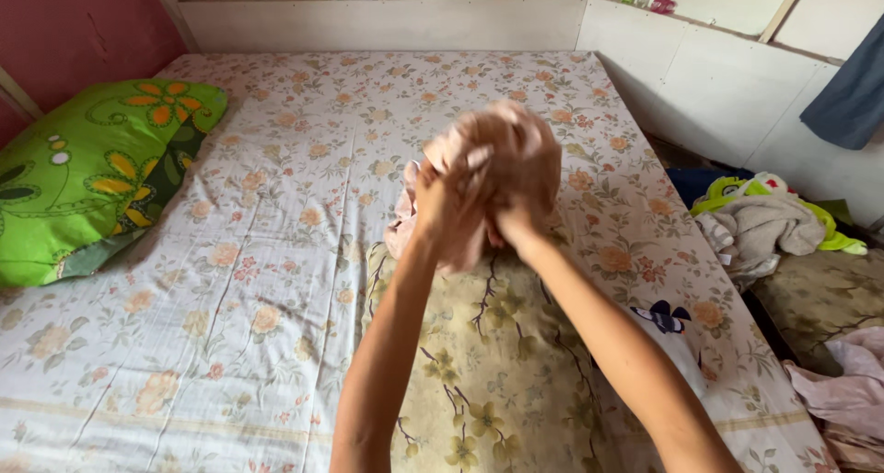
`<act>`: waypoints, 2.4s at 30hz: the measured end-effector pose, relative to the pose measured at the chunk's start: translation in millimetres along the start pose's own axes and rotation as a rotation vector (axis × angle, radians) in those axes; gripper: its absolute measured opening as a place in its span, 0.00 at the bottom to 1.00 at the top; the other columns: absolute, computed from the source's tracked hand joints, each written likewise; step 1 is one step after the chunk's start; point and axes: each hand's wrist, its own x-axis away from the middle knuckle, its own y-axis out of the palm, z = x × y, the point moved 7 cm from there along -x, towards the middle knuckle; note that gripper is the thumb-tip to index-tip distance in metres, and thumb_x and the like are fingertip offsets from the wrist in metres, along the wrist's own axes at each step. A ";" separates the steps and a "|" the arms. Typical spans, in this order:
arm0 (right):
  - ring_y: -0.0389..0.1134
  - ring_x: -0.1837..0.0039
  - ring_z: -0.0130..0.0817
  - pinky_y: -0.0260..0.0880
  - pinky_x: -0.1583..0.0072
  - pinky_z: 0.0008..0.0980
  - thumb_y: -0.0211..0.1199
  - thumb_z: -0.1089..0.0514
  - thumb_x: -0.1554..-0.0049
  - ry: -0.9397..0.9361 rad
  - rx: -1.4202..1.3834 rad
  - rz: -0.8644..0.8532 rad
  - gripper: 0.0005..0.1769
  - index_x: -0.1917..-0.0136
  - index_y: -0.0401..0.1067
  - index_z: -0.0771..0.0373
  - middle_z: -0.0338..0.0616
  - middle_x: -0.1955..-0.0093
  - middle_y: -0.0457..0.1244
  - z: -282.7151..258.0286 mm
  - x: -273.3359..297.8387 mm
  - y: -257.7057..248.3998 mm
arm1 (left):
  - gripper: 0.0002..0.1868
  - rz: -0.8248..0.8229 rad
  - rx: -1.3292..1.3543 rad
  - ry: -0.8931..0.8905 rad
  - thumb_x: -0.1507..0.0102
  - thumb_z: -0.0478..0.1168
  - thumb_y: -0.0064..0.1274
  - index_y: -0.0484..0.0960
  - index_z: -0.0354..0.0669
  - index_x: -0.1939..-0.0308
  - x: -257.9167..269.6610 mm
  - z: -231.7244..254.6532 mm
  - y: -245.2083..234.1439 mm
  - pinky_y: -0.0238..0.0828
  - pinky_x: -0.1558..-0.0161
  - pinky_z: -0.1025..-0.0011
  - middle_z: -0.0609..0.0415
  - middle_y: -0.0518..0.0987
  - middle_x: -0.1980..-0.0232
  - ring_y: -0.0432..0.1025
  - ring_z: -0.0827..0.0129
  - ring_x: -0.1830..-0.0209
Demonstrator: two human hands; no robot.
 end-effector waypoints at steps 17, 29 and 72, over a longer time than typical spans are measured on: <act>0.70 0.57 0.28 0.74 0.57 0.23 0.57 0.51 0.37 0.109 -0.030 0.014 0.26 0.29 0.62 0.65 0.54 0.42 0.69 31.9 -16.6 -41.1 | 0.20 -0.115 -2.258 0.562 0.39 0.39 0.52 0.87 0.59 0.45 -48.5 -11.5 -107.9 0.67 0.51 0.61 0.53 0.78 0.51 0.69 0.63 0.55; 0.70 0.67 0.35 0.65 0.66 0.28 0.59 0.40 0.37 0.159 0.341 -0.351 0.31 0.47 0.77 0.74 0.65 0.55 0.70 63.7 17.0 74.0 | 0.16 -0.574 -1.892 -0.173 0.35 0.47 0.51 0.91 0.43 0.56 -59.3 -109.7 -219.2 0.66 0.65 0.80 0.48 0.85 0.62 0.73 0.75 0.73; 0.51 0.19 0.50 0.53 0.25 0.49 0.44 0.48 0.35 0.195 0.380 -0.435 0.36 0.16 0.42 0.52 0.50 0.17 0.48 356.9 10.5 -75.2 | 0.60 -0.811 -2.328 0.866 0.43 0.76 0.53 0.52 0.42 0.21 55.3 -236.1 33.9 0.33 0.22 0.41 0.45 0.51 0.17 0.39 0.49 0.15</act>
